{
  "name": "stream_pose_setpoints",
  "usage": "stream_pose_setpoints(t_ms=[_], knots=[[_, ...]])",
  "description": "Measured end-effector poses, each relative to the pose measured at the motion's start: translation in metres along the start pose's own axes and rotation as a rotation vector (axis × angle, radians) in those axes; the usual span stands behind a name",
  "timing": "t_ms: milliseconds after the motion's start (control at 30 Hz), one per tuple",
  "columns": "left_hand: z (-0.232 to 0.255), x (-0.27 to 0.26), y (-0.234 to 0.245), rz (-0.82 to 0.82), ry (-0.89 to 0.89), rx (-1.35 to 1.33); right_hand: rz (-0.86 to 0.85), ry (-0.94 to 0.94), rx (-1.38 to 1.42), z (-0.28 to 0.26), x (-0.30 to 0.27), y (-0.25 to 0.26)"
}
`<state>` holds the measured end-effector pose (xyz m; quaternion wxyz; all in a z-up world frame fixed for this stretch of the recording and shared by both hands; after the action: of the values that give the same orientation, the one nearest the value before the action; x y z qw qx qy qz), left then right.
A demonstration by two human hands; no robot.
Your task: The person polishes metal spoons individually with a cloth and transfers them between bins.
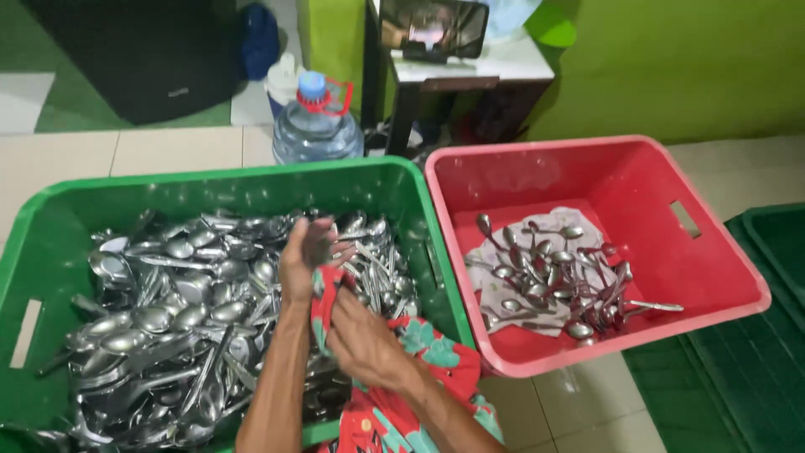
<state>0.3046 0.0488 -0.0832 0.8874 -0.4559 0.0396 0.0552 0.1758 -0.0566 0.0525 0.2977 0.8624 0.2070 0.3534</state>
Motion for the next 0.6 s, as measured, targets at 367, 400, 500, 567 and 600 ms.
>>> stream_pose_setpoints(t_ms=[367, 400, 500, 567, 600], knots=[[0.087, -0.028, 0.096, 0.705, -0.423, 0.250, -0.256, -0.341, -0.440, 0.052, -0.039, -0.051], [0.104, -0.040, 0.113, 0.864, -0.436, 0.414, -0.294, -0.398, -0.412, 0.061, -0.047, -0.055], [0.138, -0.059, 0.136, 0.963, -0.531, 0.435, -0.394, -0.488, -0.333, 0.080, -0.063, -0.067], [0.153, -0.062, 0.124, 0.897, -0.625, 0.288, -0.448, -0.505, -0.279, 0.082, -0.064, -0.079], [0.144, -0.054, 0.109, 0.796, -0.573, 0.127, -0.444, -0.453, -0.271, 0.077, -0.060, -0.081]])
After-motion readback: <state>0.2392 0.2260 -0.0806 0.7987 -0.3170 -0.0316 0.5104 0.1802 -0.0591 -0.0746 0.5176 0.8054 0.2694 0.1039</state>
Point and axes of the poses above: each hand's wrist, its own x-axis towards the middle knuckle, its own y-axis out of the back of the hand, z = x × y, the point moved 10 cm from there along x, towards the middle knuckle, and after that the axes turned 7 degrees about -x, right-handed, at the moved point
